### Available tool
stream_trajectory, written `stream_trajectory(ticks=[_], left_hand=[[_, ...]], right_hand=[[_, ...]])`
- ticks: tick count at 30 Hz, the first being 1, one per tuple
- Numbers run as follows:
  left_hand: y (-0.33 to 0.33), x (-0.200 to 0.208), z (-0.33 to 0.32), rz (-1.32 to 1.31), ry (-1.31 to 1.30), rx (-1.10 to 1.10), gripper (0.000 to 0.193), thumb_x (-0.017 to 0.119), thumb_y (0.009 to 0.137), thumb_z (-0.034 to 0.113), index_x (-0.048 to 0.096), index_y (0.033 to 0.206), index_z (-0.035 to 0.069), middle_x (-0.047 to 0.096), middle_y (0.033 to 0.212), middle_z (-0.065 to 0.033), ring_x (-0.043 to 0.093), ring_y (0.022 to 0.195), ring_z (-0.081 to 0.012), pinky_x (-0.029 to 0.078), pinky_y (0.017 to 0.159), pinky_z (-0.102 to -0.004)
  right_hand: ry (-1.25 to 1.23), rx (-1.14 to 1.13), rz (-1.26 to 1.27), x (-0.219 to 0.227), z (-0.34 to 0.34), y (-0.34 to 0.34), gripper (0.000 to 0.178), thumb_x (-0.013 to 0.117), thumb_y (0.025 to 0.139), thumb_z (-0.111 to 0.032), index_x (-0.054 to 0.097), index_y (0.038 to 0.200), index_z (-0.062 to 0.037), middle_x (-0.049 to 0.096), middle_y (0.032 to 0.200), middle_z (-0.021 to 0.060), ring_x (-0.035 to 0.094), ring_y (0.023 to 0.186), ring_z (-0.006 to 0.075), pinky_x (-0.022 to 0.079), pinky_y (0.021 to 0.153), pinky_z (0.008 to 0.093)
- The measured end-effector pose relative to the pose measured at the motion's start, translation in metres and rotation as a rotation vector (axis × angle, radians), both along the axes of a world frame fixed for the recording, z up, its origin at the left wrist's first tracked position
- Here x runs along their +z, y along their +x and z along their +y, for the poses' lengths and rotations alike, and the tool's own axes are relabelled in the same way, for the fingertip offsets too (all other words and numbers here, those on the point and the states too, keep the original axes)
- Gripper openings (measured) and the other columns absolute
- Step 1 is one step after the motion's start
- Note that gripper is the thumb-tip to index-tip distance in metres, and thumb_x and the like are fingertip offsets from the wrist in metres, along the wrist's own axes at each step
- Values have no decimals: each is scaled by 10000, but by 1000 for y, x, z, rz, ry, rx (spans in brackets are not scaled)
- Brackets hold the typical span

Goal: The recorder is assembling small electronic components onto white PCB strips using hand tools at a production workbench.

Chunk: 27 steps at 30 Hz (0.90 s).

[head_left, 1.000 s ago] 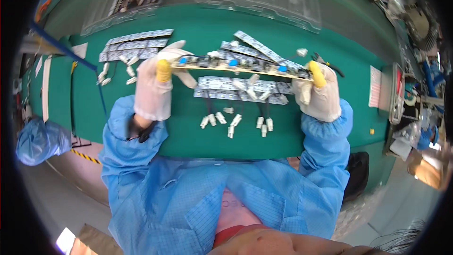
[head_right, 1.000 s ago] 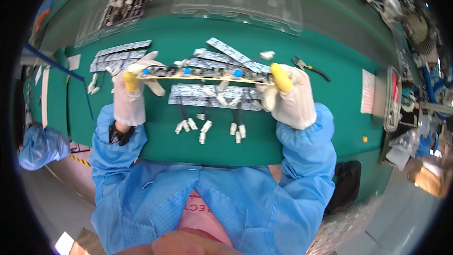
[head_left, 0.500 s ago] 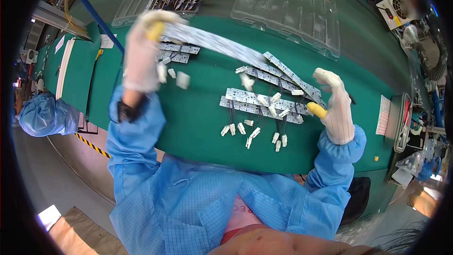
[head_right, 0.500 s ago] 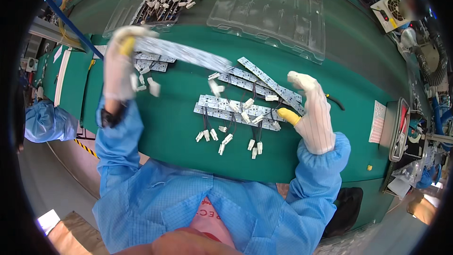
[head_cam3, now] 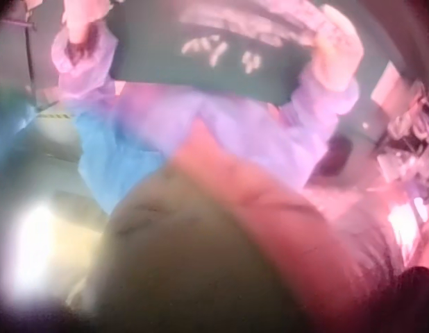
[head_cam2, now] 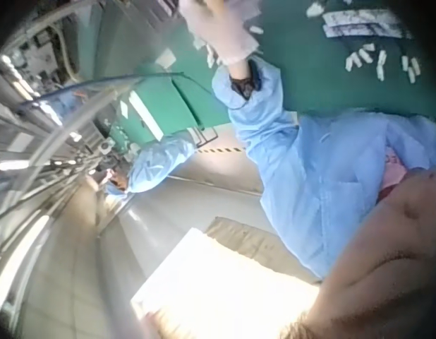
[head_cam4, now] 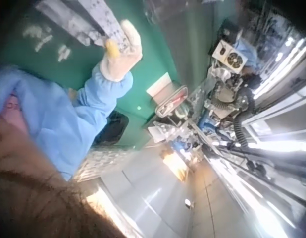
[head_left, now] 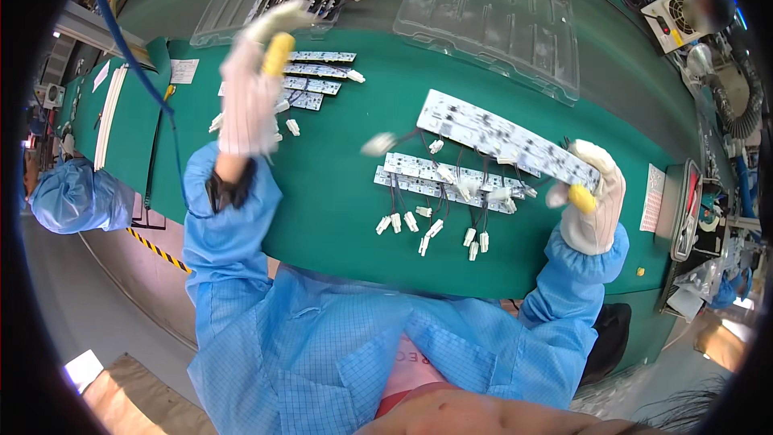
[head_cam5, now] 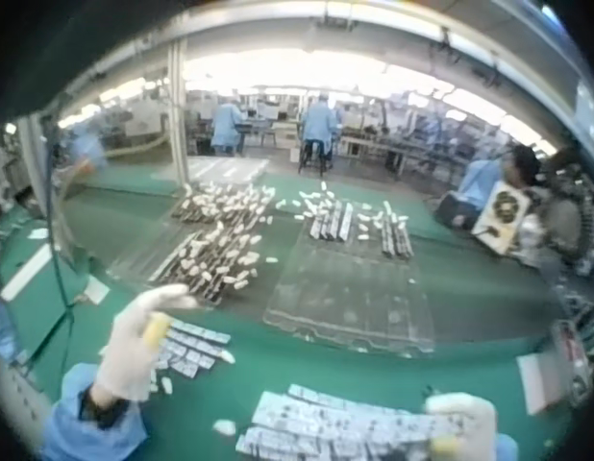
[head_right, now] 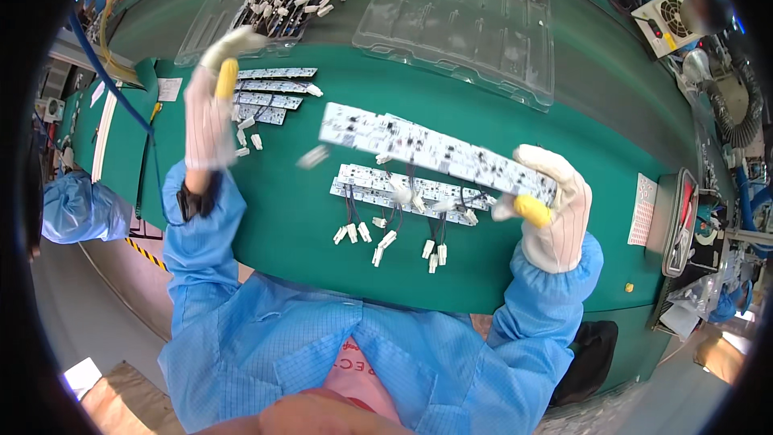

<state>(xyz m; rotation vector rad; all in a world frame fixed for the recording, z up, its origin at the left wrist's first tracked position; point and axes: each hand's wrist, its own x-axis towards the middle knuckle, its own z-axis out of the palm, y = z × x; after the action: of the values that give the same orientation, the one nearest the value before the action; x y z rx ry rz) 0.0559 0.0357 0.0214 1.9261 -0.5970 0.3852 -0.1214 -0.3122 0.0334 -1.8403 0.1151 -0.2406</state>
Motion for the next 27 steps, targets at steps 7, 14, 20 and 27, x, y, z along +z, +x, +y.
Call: stream_trajectory(ticks=[7, 14, 20, 27], left_hand=[[-76, -8, -51, 638, -258, -600, 694, 683, 828, 392, 416, 1302, -40, 628, 1089, -137, 603, 1012, -186, 455, 902, -309], [-66, -33, -39, 421, -12, -456, 607, 680, 823, 326, 461, 1260, -34, 629, 1093, -142, 634, 950, -169, 475, 873, -277], [-68, -31, -41, 495, -282, -528, 519, 686, 824, 301, 539, 1185, -43, 639, 1087, -149, 573, 1083, -207, 449, 931, -327], [-61, -41, -32, 253, -80, -406, 625, 685, 758, 511, 628, 1066, -30, 681, 944, -108, 561, 1069, -265, 373, 1006, -431]], right_hand=[[-629, 284, -201, -7, 3, 13, 589, 741, 765, -372, 539, 1145, 31, 640, 903, 166, 650, 802, 188, 523, 608, 235], [389, -93, 90, -10, 25, 15, 797, 746, 762, -423, 386, 1300, 41, 586, 1085, 139, 641, 810, 147, 520, 642, 201], [292, 66, 2, -26, 10, 11, 506, 570, 921, -361, 461, 1207, 42, 649, 912, 153, 655, 732, 181, 493, 586, 221], [341, 39, 49, -21, 10, 9, 762, 741, 745, -488, 472, 1207, 55, 629, 700, 82, 575, 570, 118, 455, 516, 231]])
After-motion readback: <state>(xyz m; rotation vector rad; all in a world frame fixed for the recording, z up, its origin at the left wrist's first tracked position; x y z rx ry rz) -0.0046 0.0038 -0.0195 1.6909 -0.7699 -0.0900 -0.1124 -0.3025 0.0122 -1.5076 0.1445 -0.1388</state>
